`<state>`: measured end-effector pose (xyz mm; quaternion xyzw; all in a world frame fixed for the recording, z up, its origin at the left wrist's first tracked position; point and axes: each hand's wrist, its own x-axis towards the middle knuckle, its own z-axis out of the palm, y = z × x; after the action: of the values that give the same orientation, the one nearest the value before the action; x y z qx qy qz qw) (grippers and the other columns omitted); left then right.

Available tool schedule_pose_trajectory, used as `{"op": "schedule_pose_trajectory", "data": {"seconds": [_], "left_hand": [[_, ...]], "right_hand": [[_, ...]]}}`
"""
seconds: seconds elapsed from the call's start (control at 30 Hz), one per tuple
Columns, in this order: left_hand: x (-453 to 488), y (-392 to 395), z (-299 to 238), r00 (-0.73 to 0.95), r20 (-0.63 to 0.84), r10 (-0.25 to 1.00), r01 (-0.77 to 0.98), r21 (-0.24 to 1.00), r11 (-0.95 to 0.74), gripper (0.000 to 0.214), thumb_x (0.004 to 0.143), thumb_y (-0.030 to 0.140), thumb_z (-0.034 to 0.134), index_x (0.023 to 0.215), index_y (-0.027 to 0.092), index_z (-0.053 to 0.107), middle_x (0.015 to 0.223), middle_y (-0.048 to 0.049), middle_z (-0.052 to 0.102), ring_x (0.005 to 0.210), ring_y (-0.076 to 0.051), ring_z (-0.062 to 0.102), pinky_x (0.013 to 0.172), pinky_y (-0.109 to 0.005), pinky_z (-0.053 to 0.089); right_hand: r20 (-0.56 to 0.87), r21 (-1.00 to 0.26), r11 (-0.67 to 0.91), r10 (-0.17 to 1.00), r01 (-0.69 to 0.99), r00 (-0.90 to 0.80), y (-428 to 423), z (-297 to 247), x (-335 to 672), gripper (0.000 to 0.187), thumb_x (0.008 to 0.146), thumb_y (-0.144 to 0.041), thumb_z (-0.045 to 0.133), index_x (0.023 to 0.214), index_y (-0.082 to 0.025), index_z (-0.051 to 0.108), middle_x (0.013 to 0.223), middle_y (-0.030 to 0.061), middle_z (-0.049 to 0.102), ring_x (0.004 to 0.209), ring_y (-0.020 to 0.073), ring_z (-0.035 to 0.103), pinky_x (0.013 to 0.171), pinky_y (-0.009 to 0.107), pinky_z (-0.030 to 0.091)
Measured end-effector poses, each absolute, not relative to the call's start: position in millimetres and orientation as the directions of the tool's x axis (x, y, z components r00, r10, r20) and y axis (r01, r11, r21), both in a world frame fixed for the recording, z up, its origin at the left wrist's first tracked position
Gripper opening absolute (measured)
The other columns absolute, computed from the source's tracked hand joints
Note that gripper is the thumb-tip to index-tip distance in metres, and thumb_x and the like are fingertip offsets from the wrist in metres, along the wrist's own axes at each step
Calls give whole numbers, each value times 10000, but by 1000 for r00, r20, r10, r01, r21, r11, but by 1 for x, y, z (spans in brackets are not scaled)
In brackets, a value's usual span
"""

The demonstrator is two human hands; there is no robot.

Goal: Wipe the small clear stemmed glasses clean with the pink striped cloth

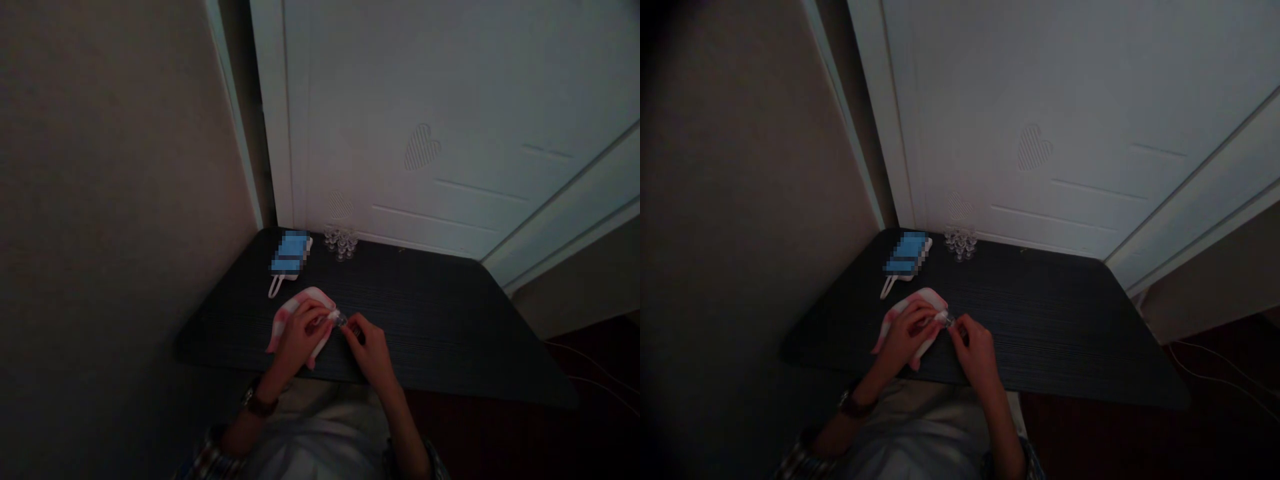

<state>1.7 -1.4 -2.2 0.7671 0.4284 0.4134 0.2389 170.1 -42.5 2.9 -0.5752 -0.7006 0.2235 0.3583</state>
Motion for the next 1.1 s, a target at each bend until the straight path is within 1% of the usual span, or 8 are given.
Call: {"op": "schedule_pose_trajectory", "data": {"seconds": [0.3, 0.57, 0.8, 1.1], "left_hand": [[1, -2, 2, 280, 431, 858, 464, 722, -514, 198, 875, 273, 538, 1016, 145, 592, 1054, -70, 608, 908, -188, 600, 769, -382, 513], [0, -3, 4, 195, 456, 868, 474, 731, -491, 209, 873, 271, 539, 1035, 147, 585, 1089, -75, 594, 946, -201, 590, 788, -397, 507], [0, -4, 6, 263, 464, 846, 454, 714, -533, 193, 872, 267, 541, 1015, 150, 599, 1087, -73, 600, 964, -203, 585, 820, -413, 493], [-2, -5, 5, 304, 449, 840, 447, 711, -542, 209, 881, 258, 528, 1053, 153, 585, 1085, -73, 594, 930, -194, 591, 785, -393, 506]], "right_hand": [[252, -720, 244, 964, 650, -83, -43, 5, 169, 196, 907, -304, 502, 956, -142, 600, 871, 21, 636, 710, 118, 613, 656, 298, 519], [269, -722, 219, 963, 656, -25, -44, 3, 169, 198, 908, -305, 499, 957, -141, 598, 867, 20, 635, 706, 117, 612, 657, 299, 518], [265, -731, 234, 963, 641, -49, -45, 7, 168, 195, 907, -305, 501, 949, -141, 599, 861, 18, 635, 701, 115, 611, 650, 294, 518], [286, -735, 247, 957, 632, -43, -45, 5, 169, 197, 906, -307, 502, 944, -139, 599, 854, 16, 634, 697, 115, 610, 646, 293, 517]]}}
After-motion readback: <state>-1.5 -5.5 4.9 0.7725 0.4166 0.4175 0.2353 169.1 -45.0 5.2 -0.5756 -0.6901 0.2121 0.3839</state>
